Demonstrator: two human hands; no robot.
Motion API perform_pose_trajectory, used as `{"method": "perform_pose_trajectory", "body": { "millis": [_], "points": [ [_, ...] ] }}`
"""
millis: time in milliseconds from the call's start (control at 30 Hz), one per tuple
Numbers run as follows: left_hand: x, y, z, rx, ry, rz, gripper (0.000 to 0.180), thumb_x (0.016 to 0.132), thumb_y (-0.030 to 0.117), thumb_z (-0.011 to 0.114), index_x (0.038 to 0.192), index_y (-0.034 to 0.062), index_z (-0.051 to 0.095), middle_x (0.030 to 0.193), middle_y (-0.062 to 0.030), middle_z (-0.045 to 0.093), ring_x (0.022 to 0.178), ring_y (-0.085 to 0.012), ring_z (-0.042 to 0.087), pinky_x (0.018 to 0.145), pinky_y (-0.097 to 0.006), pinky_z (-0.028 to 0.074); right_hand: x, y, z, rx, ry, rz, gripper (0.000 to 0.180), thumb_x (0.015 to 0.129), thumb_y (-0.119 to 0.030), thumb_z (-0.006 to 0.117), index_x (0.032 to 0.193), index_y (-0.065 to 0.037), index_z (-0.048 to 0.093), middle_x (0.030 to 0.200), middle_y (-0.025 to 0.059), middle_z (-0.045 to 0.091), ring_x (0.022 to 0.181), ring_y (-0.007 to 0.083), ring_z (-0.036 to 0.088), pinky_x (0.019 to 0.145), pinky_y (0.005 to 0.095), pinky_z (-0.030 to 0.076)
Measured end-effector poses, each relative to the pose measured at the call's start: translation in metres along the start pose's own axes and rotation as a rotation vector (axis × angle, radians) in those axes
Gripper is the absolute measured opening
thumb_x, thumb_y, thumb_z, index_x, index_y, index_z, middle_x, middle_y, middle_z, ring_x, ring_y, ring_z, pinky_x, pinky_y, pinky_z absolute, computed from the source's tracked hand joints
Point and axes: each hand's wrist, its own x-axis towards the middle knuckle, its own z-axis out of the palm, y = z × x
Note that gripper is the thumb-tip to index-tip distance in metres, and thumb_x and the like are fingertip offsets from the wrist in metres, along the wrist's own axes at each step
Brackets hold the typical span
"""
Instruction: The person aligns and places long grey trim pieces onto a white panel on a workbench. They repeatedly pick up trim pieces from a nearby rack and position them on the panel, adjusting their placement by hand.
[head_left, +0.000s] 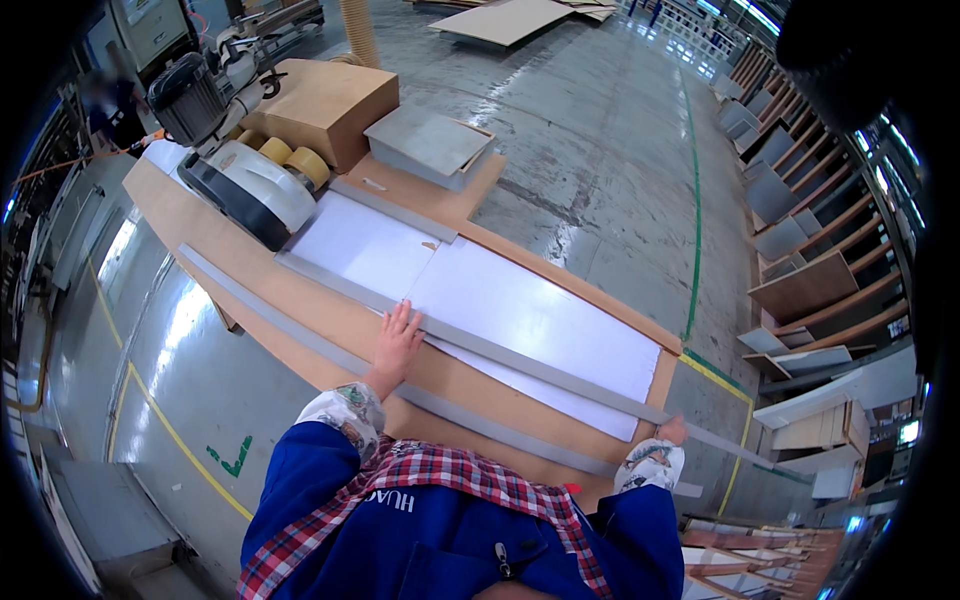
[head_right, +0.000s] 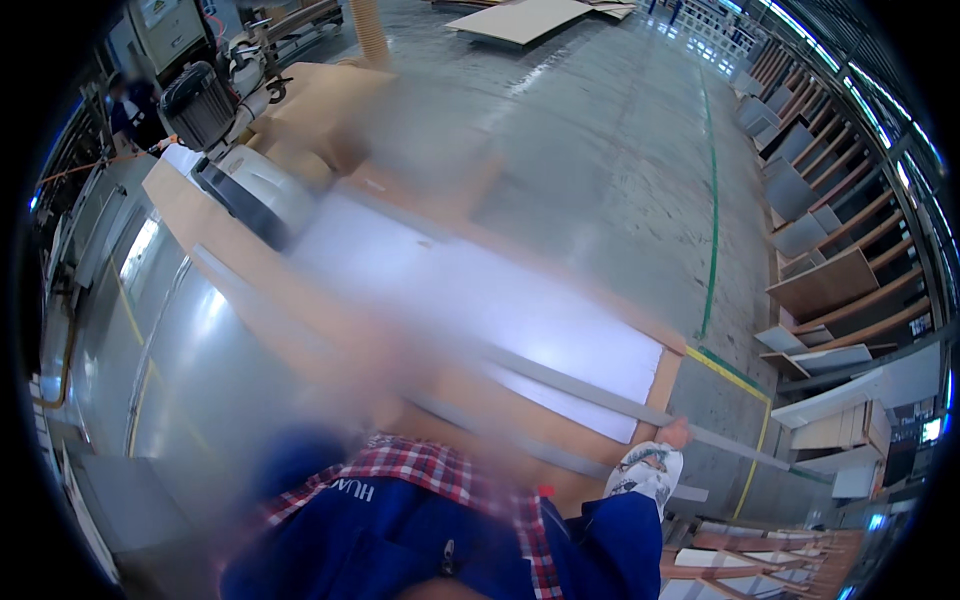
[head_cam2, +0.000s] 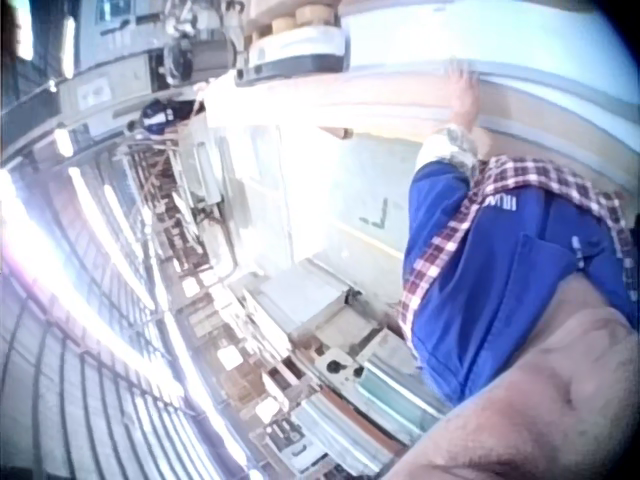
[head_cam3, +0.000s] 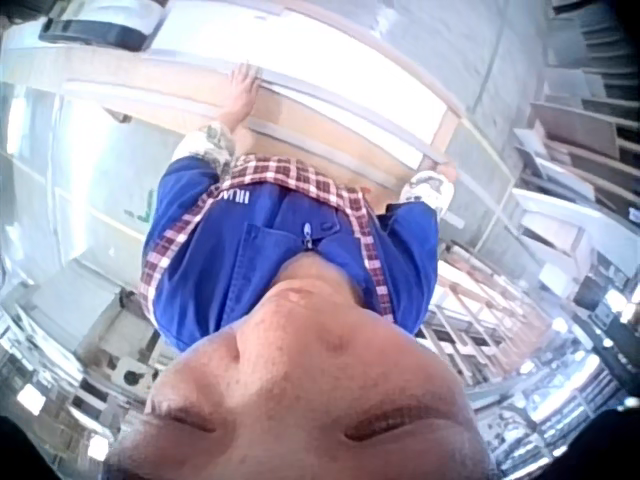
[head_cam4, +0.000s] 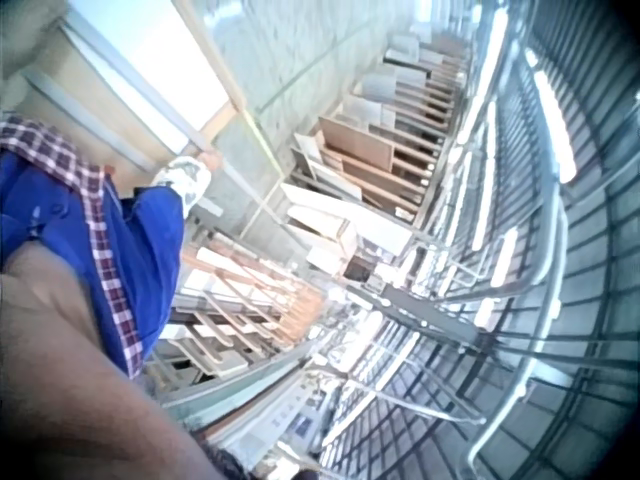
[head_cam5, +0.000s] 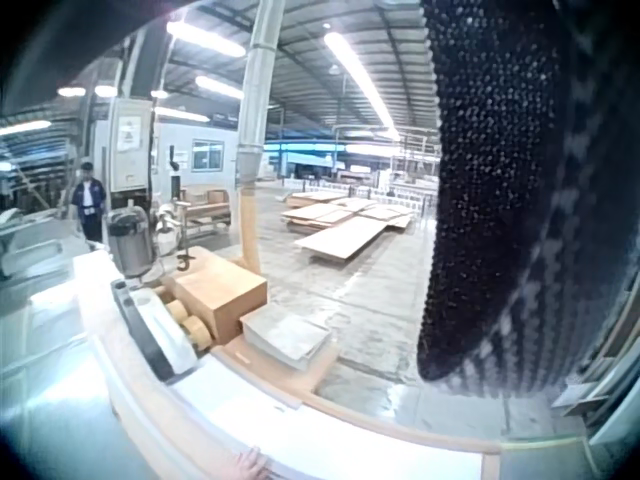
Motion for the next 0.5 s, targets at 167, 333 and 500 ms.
{"method": "perform_pose_trajectory", "body": {
  "millis": [167, 333, 500],
  "points": [
    [0.045, 0.023, 0.028, -0.154, -0.044, 0.104, 0.043, 0.086, 0.022, 0.058, 0.126, 0.0085, 0.048, 0.143, -0.0167, 0.031, 0.132, -0.0334, 0.030, 0.107, -0.050, 0.025, 0.018, 0.126, 0.051, 0.700, 0.207, 0.332, 0.028, 0.086, -0.019, 0.048, 0.103, -0.001, 0.059, 0.074, 0.0255, 0.061, 0.067, 0.0407, 0.061, 0.057, 0.0485, 0.049],
    [0.055, 0.028, 0.028, -0.150, -0.056, 0.104, 0.044, 0.087, 0.020, 0.055, 0.128, 0.0076, 0.045, 0.144, -0.0180, 0.027, 0.133, -0.0347, 0.028, 0.107, -0.049, 0.025, 0.009, 0.050, 0.032, 1.234, 0.194, 0.555, 0.044, 0.094, -0.037, 0.043, 0.094, 0.005, 0.058, 0.069, 0.0164, 0.057, 0.056, 0.0267, 0.059, 0.040, 0.0340, 0.046],
    [0.082, 0.038, 0.046, -0.183, -0.081, 0.160, 0.044, 0.088, 0.019, 0.053, 0.129, 0.0056, 0.043, 0.144, -0.0192, 0.027, 0.133, -0.0357, 0.026, 0.108, -0.049, 0.024, 0.000, 0.045, -0.006, 1.105, 0.173, 0.680, 0.043, 0.094, -0.037, 0.045, 0.086, 0.003, 0.057, 0.066, 0.0147, 0.055, 0.047, 0.0232, 0.052, 0.038, 0.0332, 0.044]
  ]
}}
